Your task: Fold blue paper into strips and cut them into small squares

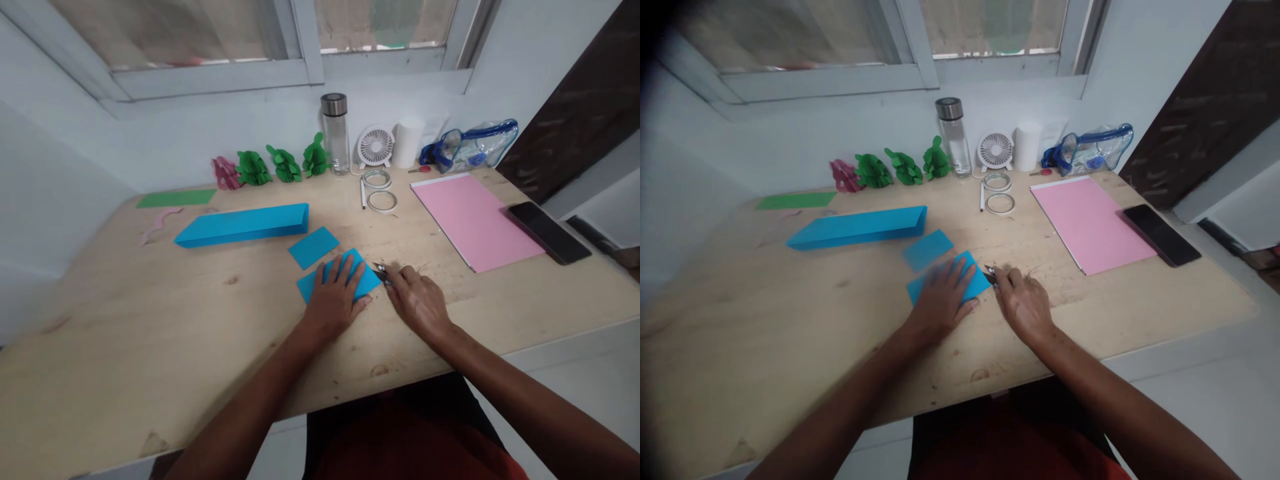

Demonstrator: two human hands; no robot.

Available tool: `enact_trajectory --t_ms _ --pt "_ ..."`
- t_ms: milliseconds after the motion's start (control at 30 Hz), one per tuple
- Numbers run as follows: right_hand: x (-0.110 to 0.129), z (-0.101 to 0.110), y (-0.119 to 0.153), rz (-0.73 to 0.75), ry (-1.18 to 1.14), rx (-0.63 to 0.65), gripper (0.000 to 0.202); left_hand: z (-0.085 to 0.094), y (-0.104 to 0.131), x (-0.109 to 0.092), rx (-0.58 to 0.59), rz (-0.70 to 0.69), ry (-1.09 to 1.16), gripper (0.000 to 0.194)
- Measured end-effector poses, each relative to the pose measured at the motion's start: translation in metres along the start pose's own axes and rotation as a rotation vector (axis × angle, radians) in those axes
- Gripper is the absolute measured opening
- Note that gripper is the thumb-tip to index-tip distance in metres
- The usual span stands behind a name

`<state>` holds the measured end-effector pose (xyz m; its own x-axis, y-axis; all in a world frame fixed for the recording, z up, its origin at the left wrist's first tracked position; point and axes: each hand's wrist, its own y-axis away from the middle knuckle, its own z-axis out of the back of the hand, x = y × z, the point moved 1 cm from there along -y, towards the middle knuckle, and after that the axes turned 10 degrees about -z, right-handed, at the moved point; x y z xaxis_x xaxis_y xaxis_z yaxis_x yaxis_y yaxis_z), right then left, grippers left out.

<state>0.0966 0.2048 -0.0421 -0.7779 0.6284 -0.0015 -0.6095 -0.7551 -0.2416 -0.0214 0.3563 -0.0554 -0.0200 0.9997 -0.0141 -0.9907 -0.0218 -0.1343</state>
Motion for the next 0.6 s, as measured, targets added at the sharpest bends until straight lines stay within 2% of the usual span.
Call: enact_trajectory --t_ms 133,300,467,600 --pt "0.002 0.001 -0.006 0.032 0.004 0.043 0.041 0.000 0.000 0.000 -0.014 -0.005 0.006 0.064" --pt "0.001 0.000 -0.010 -0.002 -0.003 0.024 0.042 0.001 0.000 0.001 -0.012 -0.014 0.018 0.063" --pt "0.003 -0.001 -0.015 0.036 -0.016 0.051 0.040 0.001 0.000 0.001 0.001 -0.005 0.025 0.063" --pt "-0.002 0.001 -0.018 -0.033 -0.022 0.025 0.041 0.003 0.000 0.000 0.007 -0.007 0.021 0.063"
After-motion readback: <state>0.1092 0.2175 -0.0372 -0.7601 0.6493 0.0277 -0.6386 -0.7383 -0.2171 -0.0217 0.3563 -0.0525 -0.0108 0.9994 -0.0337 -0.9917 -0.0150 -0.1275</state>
